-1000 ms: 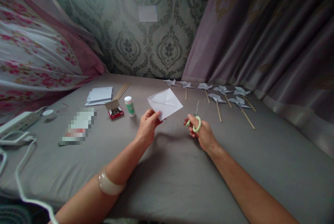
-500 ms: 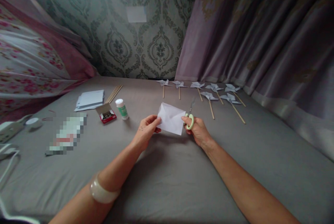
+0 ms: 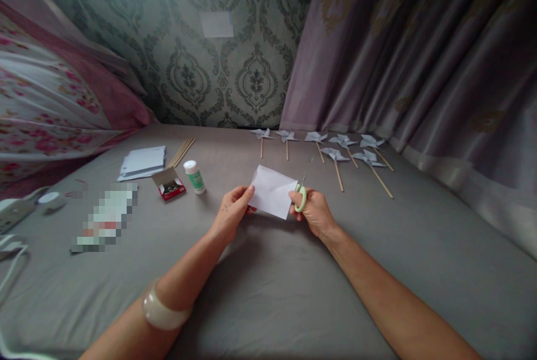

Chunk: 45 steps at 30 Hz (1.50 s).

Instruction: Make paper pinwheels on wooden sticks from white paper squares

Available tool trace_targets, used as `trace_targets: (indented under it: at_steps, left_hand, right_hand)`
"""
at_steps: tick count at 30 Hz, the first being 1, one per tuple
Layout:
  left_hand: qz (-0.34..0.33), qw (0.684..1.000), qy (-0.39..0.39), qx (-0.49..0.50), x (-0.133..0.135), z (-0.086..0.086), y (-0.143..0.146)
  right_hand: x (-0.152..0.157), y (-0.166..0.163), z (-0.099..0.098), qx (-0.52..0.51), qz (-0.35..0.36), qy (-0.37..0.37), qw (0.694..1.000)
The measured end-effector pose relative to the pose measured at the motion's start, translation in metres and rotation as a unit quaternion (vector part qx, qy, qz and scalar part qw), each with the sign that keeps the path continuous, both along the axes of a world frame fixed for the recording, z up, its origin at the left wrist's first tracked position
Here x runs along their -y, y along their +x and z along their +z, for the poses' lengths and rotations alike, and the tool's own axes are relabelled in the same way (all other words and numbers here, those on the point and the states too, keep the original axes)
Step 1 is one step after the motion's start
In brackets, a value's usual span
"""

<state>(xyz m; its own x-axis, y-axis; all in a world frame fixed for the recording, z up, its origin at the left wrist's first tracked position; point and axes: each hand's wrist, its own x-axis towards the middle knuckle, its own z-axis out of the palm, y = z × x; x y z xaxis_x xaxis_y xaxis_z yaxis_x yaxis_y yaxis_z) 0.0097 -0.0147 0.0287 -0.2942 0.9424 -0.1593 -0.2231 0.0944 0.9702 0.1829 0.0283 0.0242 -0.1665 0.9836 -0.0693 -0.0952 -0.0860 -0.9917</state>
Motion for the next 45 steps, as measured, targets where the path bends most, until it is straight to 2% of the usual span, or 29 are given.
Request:
trace_targets:
  at_steps: [6,12,27,32,35,37,41,45]
  left_hand:
    - [-0.017,0.996,-0.020,0.090,0.000,0.001,0.005]
    - [-0.056,0.994,-0.017,0.096,0.007,-0.004,0.017]
    - [-0.051,0.997,-0.011,0.057,0.012,-0.010,0.025]
    - [-0.020,0.997,0.002,0.072,0.010,-0.002,0.020]
    - [0.018,0.995,0.019,0.092,0.006,0.005,0.012]
    - [0.041,0.993,0.033,0.108,0.003,0.009,0.006]
    - [0.069,0.987,0.055,0.132,0.002,0.015,-0.001]
    - [0.078,0.985,0.061,0.141,0.004,0.018,0.000]
  right_hand:
    - [0.002,-0.004,-0.001,-0.035,-0.049,0.032,0.998]
    - [0.005,-0.008,-0.005,-0.060,-0.093,0.067,0.992]
    - [0.014,-0.017,-0.011,-0.081,-0.079,0.041,0.993]
    - [0.014,-0.014,-0.008,-0.065,-0.051,0.056,0.995]
    - [0.016,-0.011,-0.004,0.004,-0.016,0.061,0.998]
    - [0.018,-0.009,-0.001,0.066,0.038,0.045,0.996]
    - [0.026,-0.009,0.005,0.164,0.158,0.039,0.973]
    - [0.035,-0.011,0.008,0.230,0.216,0.081,0.945]
